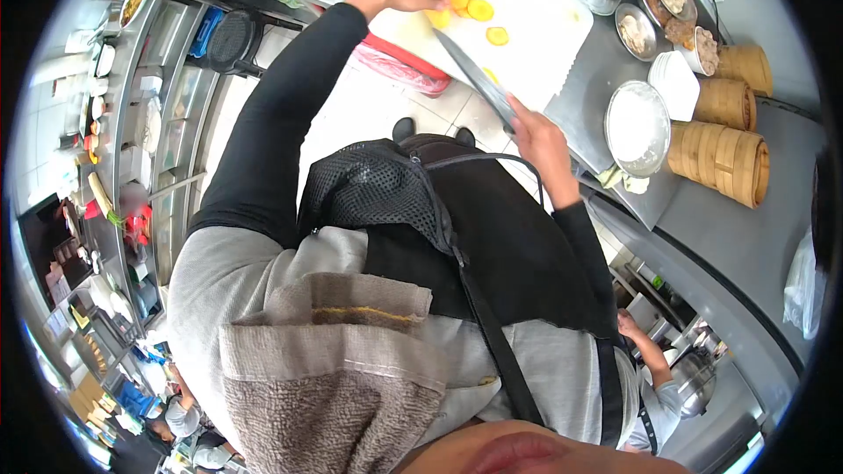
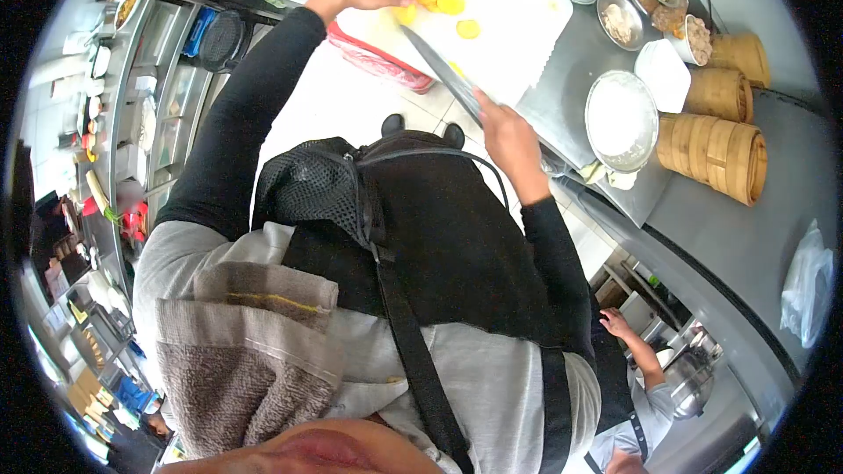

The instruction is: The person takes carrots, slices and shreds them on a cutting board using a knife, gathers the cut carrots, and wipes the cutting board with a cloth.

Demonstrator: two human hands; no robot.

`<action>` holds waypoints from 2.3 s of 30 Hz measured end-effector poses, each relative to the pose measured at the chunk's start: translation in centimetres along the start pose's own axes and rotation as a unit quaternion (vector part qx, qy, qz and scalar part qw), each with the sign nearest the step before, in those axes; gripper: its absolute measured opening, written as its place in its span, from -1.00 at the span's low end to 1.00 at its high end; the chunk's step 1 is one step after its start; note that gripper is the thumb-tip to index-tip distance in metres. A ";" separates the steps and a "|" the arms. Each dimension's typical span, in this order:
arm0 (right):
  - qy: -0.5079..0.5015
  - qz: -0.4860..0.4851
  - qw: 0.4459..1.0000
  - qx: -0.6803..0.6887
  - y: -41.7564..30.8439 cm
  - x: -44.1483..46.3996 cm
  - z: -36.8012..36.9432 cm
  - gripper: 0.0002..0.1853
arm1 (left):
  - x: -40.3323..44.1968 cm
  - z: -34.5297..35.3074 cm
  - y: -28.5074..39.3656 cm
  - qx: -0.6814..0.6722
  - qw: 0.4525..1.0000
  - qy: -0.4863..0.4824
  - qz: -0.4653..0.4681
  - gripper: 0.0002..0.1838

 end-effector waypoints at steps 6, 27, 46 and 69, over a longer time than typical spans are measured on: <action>-0.008 0.037 0.995 0.092 1.6 1.0 -0.3 -0.54 | -11.3 -2.8 -3.7 -0.209 0.938 0.192 -0.200 -0.73; -0.157 0.229 0.922 0.270 0.1 6.1 4.6 -0.48 | -10.5 4.8 0.9 0.033 0.896 0.426 -0.119 -0.73; -0.108 0.111 0.981 0.116 -1.2 9.6 7.9 -0.45 | -10.4 4.9 0.0 -0.021 0.868 0.466 -0.171 -0.79; 0.072 -0.044 0.969 -0.232 -2.5 8.1 -3.3 -0.44 | -9.1 -2.8 5.4 0.069 0.887 0.456 -0.003 -0.63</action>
Point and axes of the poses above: each hand's wrist, its own x-axis towards the middle knuckle, its own z-axis out of the palm, y = z × x, the point moved 7 cm from there along x, towards the middle knuckle, and after that the axes turned 2 degrees about z, right-handed, at the moved point
